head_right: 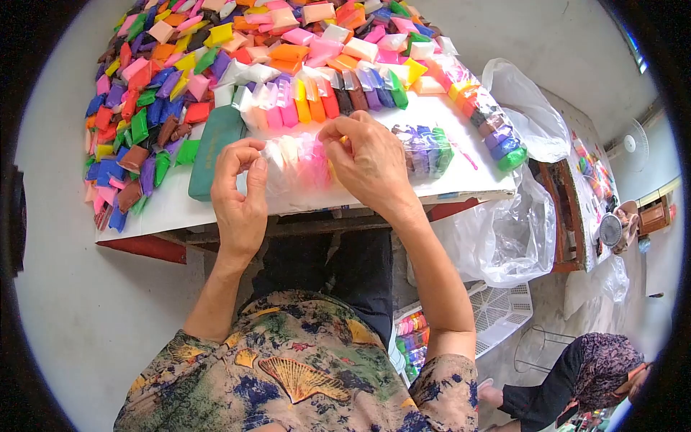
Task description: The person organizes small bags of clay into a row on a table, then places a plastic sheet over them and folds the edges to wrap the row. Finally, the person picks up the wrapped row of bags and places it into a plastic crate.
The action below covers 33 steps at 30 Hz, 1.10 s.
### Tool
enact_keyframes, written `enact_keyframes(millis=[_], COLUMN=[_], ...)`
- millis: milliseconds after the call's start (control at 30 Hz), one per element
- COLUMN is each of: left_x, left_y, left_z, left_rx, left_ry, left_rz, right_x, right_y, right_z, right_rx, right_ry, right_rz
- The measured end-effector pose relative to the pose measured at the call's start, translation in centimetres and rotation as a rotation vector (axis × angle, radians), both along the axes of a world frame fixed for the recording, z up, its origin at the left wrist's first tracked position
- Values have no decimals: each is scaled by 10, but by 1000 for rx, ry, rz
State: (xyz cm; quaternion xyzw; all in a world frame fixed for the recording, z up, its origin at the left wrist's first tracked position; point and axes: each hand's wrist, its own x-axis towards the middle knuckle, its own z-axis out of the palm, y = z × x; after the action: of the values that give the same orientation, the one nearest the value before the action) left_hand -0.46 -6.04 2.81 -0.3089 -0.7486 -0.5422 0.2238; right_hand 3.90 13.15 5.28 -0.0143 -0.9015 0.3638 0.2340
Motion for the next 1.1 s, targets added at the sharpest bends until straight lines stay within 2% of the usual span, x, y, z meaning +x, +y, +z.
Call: enact_keyframes(millis=[100,200,400,500,600,900,1100], left_x=[-3,2,0,1,1,-3,1], left_y=[0,-2,-3,-3,-2,3,-1], left_z=[0,-1,-4,2,2,-7,-3], left_rx=[-62,-40,-13,62,71,137,94], left_ry=[190,46,-3,-120,-182,-72,-219], left_rz=[48,-24,-55,-131,-114,-130,-165], right_x=[0,0,-1,0,-1,-3,-2], right_y=[1,0,0,-2,-1,1,0], right_z=[0,0,0,4,2,4,10], right_rx=[15,30,15,-16,-7,-24,-42], right_ry=[-1,5,-1,-21,-18,-29,-90], right_rz=[-6,-8,-7,-14,-15,-7,-25])
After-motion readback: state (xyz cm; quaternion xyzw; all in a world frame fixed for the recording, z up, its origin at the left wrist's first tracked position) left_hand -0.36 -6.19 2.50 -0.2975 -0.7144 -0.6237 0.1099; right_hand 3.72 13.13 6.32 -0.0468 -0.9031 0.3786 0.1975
